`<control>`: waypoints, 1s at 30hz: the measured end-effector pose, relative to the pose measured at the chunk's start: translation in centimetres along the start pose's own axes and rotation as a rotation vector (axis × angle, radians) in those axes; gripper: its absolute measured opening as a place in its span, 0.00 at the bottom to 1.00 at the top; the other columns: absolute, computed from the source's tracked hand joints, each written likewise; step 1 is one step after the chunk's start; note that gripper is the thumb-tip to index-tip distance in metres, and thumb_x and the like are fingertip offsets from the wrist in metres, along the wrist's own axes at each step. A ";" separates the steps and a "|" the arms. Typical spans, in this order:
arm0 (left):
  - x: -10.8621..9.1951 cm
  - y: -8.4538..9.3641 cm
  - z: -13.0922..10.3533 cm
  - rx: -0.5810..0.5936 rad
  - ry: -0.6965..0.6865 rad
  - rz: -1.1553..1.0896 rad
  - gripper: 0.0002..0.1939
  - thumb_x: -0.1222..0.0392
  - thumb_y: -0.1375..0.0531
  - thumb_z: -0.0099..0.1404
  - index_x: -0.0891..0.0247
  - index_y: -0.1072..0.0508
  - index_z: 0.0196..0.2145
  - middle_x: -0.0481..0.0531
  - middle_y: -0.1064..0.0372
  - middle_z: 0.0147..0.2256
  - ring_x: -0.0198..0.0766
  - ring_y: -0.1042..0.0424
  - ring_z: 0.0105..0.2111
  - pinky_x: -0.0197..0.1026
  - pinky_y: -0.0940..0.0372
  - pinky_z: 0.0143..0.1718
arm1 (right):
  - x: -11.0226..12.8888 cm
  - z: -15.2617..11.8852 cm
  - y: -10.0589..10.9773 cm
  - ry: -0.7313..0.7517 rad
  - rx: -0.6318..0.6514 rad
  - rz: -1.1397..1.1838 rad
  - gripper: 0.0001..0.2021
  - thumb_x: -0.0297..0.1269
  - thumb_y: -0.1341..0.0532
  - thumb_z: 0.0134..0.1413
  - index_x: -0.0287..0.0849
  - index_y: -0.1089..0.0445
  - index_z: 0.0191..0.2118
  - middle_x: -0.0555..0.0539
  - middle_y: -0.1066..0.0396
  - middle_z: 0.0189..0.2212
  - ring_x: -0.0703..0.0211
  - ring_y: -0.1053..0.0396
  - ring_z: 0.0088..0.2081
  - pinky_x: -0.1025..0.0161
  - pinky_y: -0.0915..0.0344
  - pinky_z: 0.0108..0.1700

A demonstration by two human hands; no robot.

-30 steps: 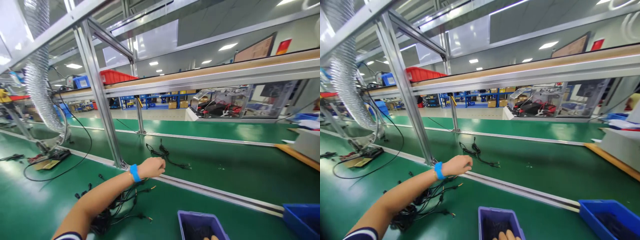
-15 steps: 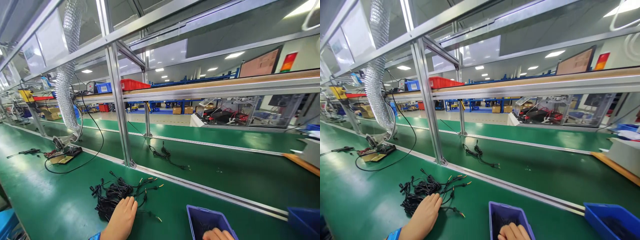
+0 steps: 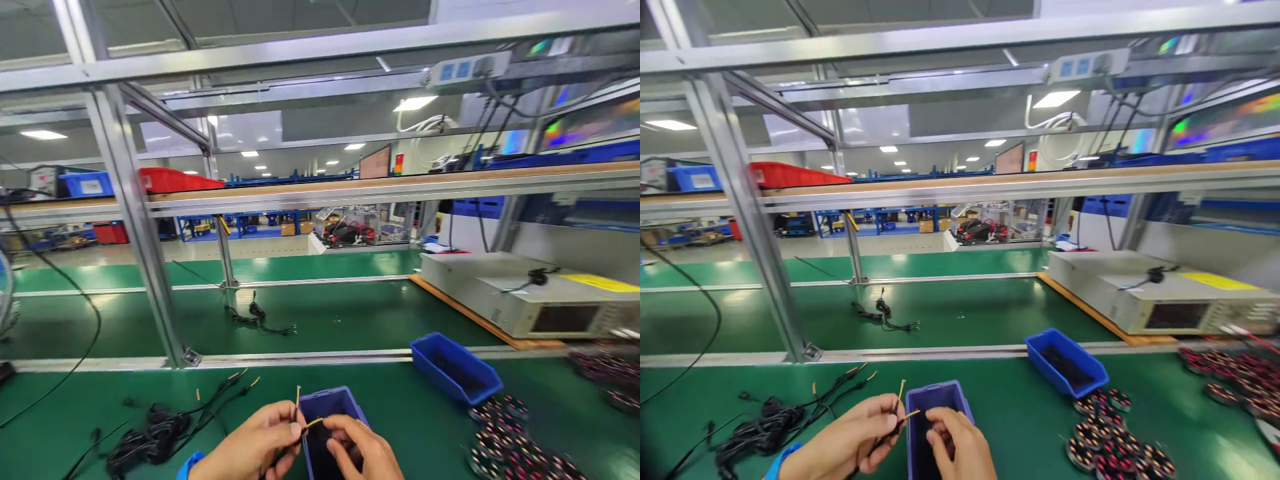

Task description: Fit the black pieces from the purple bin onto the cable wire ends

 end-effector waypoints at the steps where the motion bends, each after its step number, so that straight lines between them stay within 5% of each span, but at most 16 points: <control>1: 0.2 -0.4 0.8 -0.005 -0.019 -0.040 0.16 0.47 0.35 0.57 0.62 0.32 0.31 0.40 0.44 0.20 0.26 0.49 0.15 0.32 0.59 0.16 | 0.2 0.0 0.2 -0.048 -0.031 0.065 0.08 0.39 0.40 0.59 0.47 0.24 0.40 0.48 0.20 0.31 0.56 0.23 0.32 0.66 0.29 0.34; 7: 2.9 -1.8 4.4 -0.065 -0.081 -0.125 0.24 0.40 0.30 0.50 0.64 0.27 0.31 0.44 0.36 0.22 0.25 0.43 0.15 0.30 0.55 0.15 | 0.4 -0.1 1.4 -0.282 -0.156 0.362 0.22 0.58 0.37 0.53 0.42 0.22 0.33 0.49 0.25 0.25 0.58 0.29 0.25 0.67 0.32 0.26; 12: 4.2 -1.4 4.7 -0.024 -0.034 -0.119 0.24 0.38 0.32 0.54 0.65 0.28 0.28 0.42 0.42 0.16 0.28 0.44 0.16 0.32 0.51 0.18 | 0.2 -0.4 1.4 -0.390 -0.301 0.448 0.27 0.64 0.35 0.47 0.41 0.20 0.32 0.47 0.24 0.24 0.60 0.32 0.21 0.66 0.32 0.24; 20: 4.2 -1.6 3.9 -0.042 -0.131 -0.057 0.26 0.35 0.34 0.55 0.63 0.29 0.32 0.43 0.41 0.24 0.28 0.46 0.20 0.33 0.50 0.22 | 1.0 -1.0 1.6 -0.312 -0.328 0.339 0.21 0.58 0.34 0.51 0.44 0.19 0.35 0.45 0.21 0.26 0.56 0.26 0.25 0.68 0.30 0.22; 25: 3.9 -1.6 3.7 -0.062 -0.150 0.036 0.25 0.35 0.37 0.57 0.62 0.30 0.32 0.42 0.45 0.24 0.29 0.50 0.21 0.34 0.52 0.22 | 2.0 -0.7 2.1 -0.115 -0.292 0.236 0.13 0.49 0.35 0.58 0.46 0.19 0.35 0.45 0.20 0.30 0.54 0.23 0.32 0.67 0.25 0.35; 30: 3.8 -1.4 3.4 -0.055 -0.179 0.099 0.22 0.39 0.36 0.59 0.63 0.28 0.31 0.43 0.43 0.25 0.30 0.50 0.23 0.34 0.50 0.25 | 2.5 -0.4 2.4 -0.033 -0.257 0.193 0.09 0.42 0.35 0.59 0.47 0.19 0.38 0.46 0.20 0.31 0.55 0.22 0.32 0.68 0.26 0.37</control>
Point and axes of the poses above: each hand's wrist, its own z-axis towards the middle knuckle, its own y-axis out of the back of the hand, x = y × z, the point moved 3 cm from there along z, towards the middle knuckle
